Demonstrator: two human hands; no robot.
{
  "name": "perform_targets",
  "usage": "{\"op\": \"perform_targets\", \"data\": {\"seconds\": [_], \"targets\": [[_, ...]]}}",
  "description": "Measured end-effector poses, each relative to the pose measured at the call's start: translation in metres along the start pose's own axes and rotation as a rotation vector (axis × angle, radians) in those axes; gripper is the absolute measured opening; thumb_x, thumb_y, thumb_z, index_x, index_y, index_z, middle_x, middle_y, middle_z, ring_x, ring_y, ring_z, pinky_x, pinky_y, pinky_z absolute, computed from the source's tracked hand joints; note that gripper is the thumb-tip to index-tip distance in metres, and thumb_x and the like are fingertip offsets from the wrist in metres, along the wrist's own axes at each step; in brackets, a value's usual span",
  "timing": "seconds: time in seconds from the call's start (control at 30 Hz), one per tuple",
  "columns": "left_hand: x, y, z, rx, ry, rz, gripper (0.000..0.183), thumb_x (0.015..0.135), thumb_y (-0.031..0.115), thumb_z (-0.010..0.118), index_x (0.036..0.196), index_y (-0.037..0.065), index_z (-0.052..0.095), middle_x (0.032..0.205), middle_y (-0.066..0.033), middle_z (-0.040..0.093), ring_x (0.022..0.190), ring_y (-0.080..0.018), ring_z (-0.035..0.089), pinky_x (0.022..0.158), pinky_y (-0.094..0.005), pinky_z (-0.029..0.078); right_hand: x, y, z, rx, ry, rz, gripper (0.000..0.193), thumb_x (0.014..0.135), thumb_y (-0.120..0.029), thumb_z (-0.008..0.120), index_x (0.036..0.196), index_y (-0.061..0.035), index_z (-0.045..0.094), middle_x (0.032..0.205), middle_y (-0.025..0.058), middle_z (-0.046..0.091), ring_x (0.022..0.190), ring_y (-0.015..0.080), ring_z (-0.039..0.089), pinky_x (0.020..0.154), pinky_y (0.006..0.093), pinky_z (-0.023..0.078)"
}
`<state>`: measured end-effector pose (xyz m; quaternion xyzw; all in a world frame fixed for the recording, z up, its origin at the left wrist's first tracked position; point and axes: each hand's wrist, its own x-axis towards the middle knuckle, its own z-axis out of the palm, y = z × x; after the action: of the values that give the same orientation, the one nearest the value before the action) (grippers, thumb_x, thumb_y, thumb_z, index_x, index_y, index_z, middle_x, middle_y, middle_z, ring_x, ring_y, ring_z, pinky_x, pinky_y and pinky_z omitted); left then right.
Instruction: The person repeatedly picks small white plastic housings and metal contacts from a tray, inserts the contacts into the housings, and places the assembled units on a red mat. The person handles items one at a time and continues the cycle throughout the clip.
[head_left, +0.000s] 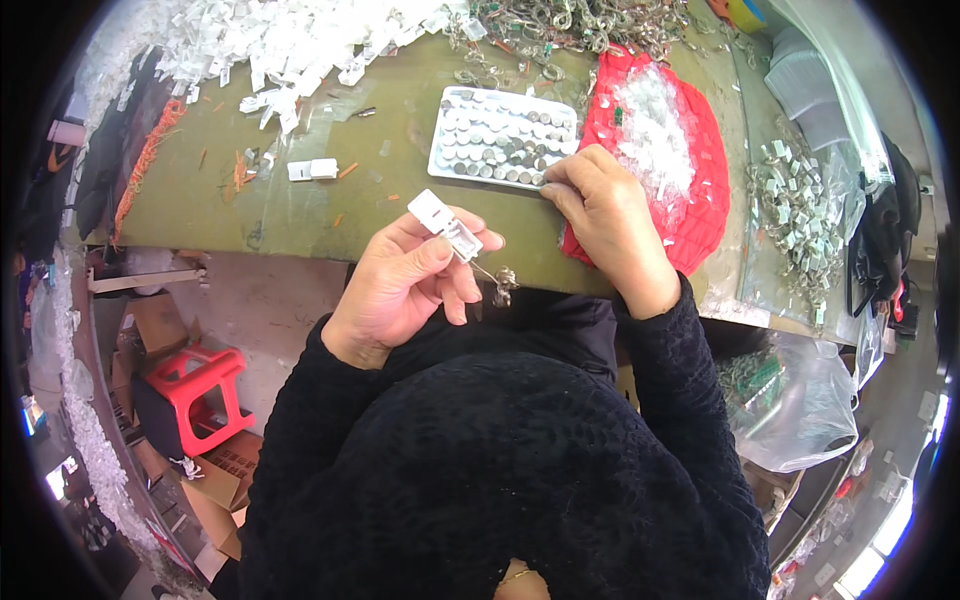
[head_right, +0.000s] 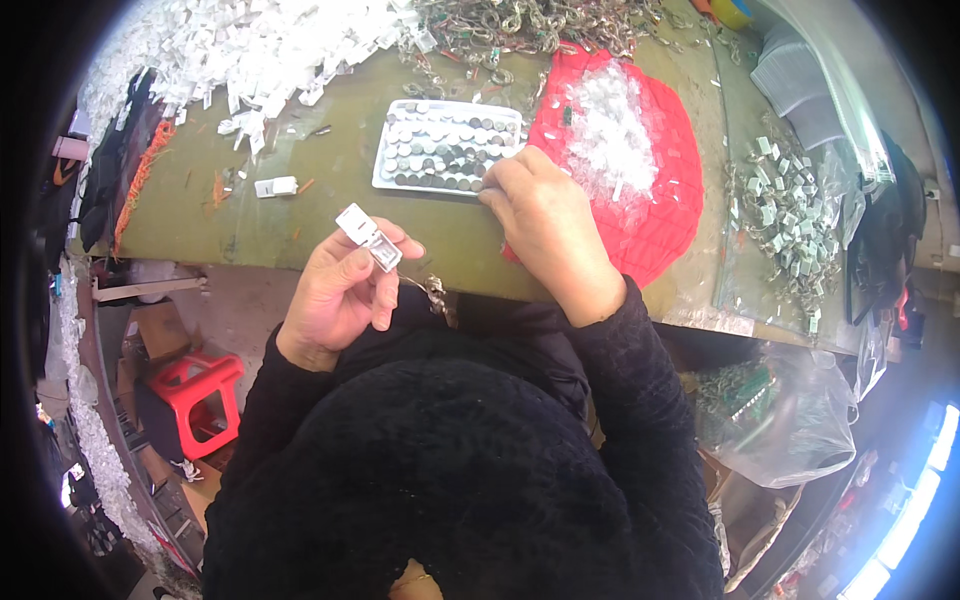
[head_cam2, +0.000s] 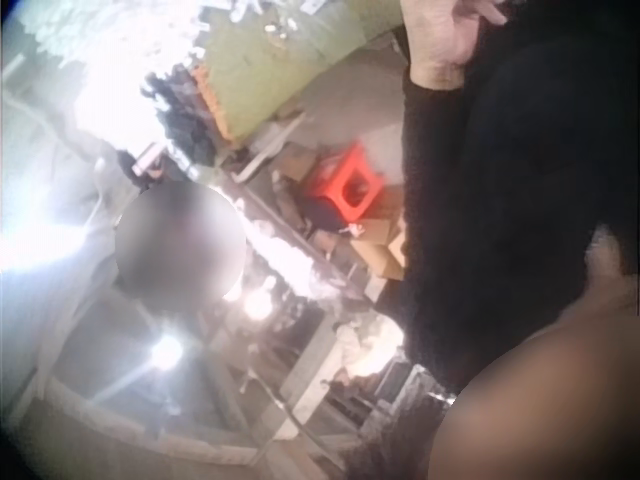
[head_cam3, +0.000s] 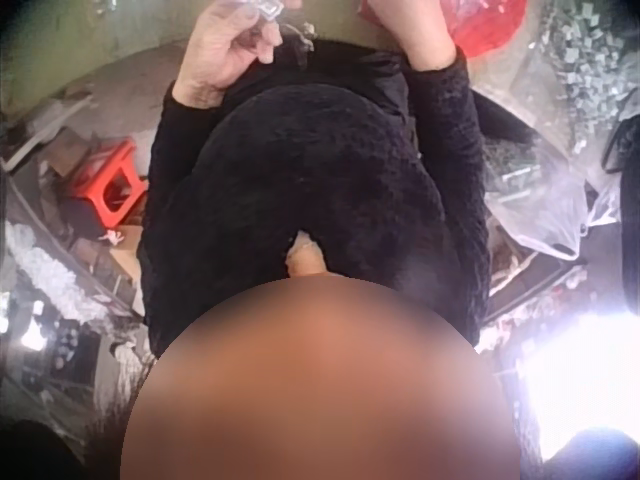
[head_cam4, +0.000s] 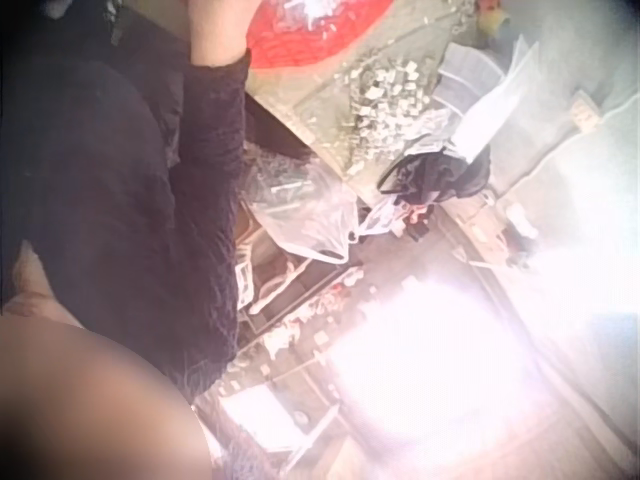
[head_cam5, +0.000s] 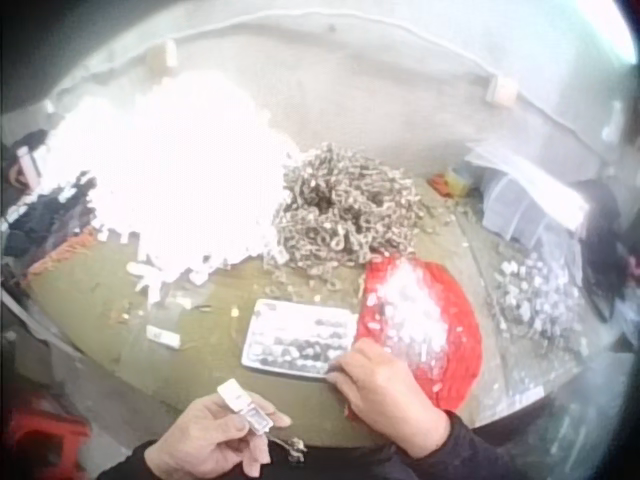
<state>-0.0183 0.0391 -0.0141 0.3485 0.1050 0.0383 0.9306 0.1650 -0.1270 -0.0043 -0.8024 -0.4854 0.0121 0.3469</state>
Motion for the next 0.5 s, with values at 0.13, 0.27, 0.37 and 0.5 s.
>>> {"op": "perform_targets", "data": {"seconds": [0.13, 0.27, 0.37, 0.5], "targets": [[0.005, -0.001, -0.001, -0.05, 0.007, -0.04, 0.036, 0.095, 0.017, 0.064, 0.121, -0.005, 0.055, 0.113, -0.0246, 0.065, 0.071, -0.02, 0.069, 0.05, -0.0291, 0.058, 0.006, 0.006, -0.004, -0.034, -0.008, -0.006, 0.007, 0.084, -0.005, 0.067, 0.09, -0.0019, 0.065, 0.085, 0.0142, 0.06, 0.079, 0.0339, 0.062, 0.069, 0.0391, 0.05], [0.008, -0.001, -0.003, -0.06, 0.024, -0.046, 0.037, 0.095, 0.015, 0.063, 0.124, -0.006, 0.054, 0.112, -0.0248, 0.066, 0.071, -0.0203, 0.069, 0.05, -0.0302, 0.058, 0.015, 0.012, -0.003, 0.004, 0.02, -0.052, 0.006, 0.085, -0.009, 0.067, 0.089, -0.0058, 0.065, 0.086, 0.013, 0.06, 0.078, 0.0356, 0.062, 0.066, 0.0425, 0.051], [0.009, -0.001, -0.004, -0.077, 0.042, -0.077, 0.038, 0.095, 0.013, 0.063, 0.126, -0.006, 0.053, 0.112, -0.0247, 0.066, 0.071, -0.0205, 0.069, 0.051, -0.0313, 0.058, 0.019, 0.013, 0.001, 0.035, 0.025, -0.073, 0.006, 0.084, -0.009, 0.068, 0.089, -0.0065, 0.066, 0.085, 0.011, 0.061, 0.076, 0.034, 0.063, 0.065, 0.0421, 0.051], [0.009, -0.001, -0.006, -0.071, 0.045, -0.082, 0.038, 0.095, 0.014, 0.062, 0.127, -0.006, 0.053, 0.112, -0.0244, 0.067, 0.07, -0.0208, 0.069, 0.052, -0.0322, 0.058, 0.017, 0.01, 0.005, -0.021, 0.051, -0.123, 0.008, 0.082, -0.009, 0.07, 0.087, -0.0066, 0.064, 0.083, 0.0096, 0.06, 0.072, 0.0326, 0.063, 0.061, 0.041, 0.052]]}}
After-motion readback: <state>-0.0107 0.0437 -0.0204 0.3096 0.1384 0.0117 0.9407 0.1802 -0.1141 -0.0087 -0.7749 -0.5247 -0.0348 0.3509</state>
